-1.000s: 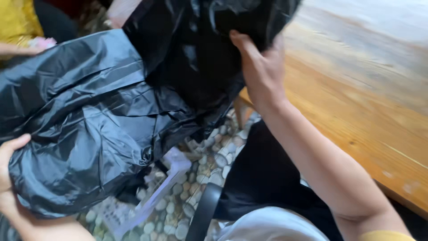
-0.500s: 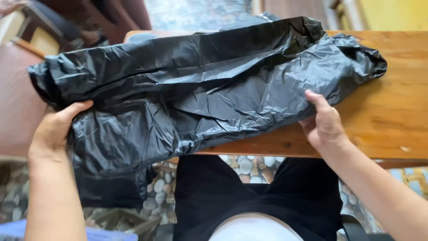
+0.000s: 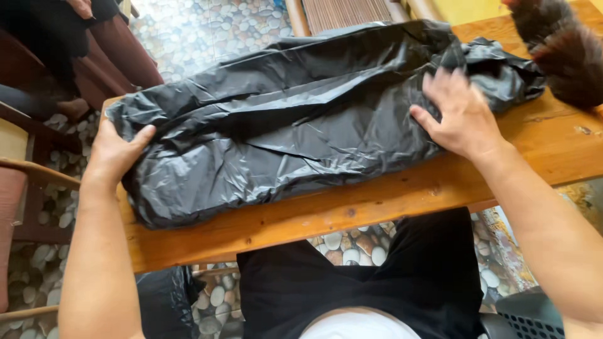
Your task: The person folds a large black plastic sheet on a wooden table, smoothing it with a brush and rolling it into a compact bundle. They then secure the folded sheet with a blue elastic band.
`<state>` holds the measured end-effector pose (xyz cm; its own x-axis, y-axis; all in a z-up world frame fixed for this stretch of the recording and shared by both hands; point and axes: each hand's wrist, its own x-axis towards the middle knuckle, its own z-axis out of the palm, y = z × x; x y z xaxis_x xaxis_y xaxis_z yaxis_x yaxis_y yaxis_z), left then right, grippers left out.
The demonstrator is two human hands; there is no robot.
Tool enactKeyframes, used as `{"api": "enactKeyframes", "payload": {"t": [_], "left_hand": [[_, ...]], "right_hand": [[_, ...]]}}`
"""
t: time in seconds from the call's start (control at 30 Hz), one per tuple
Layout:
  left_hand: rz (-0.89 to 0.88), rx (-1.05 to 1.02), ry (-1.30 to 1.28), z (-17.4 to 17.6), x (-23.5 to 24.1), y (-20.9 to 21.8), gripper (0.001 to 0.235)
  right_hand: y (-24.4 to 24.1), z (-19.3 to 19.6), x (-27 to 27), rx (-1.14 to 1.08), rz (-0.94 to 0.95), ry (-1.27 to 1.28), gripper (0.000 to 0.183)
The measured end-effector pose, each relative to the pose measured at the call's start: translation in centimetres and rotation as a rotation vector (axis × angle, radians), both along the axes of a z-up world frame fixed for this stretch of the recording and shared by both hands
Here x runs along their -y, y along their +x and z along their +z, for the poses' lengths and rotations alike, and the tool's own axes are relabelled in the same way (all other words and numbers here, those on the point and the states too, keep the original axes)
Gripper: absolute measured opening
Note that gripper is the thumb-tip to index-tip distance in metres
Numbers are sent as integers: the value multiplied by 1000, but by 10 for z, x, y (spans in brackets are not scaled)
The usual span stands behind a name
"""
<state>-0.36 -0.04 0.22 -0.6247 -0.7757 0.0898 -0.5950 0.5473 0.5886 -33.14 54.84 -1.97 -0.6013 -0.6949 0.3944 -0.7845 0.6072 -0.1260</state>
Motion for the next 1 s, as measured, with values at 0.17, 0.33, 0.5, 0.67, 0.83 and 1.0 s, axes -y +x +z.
{"api": "enactKeyframes", "payload": {"t": [0.17, 0.33, 0.5, 0.67, 0.83, 1.0], "left_hand": [[62, 337, -41, 52, -32, -16, 113], [-251, 210, -43, 83, -84, -73, 85], [-607, 61, -227, 26, -55, -122, 57], [-890, -414, -509, 12, -49, -120, 23], [-821, -148, -465, 10, -45, -148, 27], [-680, 114, -409, 9, -39, -166, 39]], "right_hand": [[-8, 14, 7, -58, -242, 150, 46], [-49, 54, 78, 94, 30, 16, 81], [-99, 28, 106, 203, 152, 178, 85], [-88, 37, 83, -255, 530, 174, 42], [-103, 47, 114, 121, 390, 192, 28], [-92, 53, 133, 327, 207, 288, 47]]}}
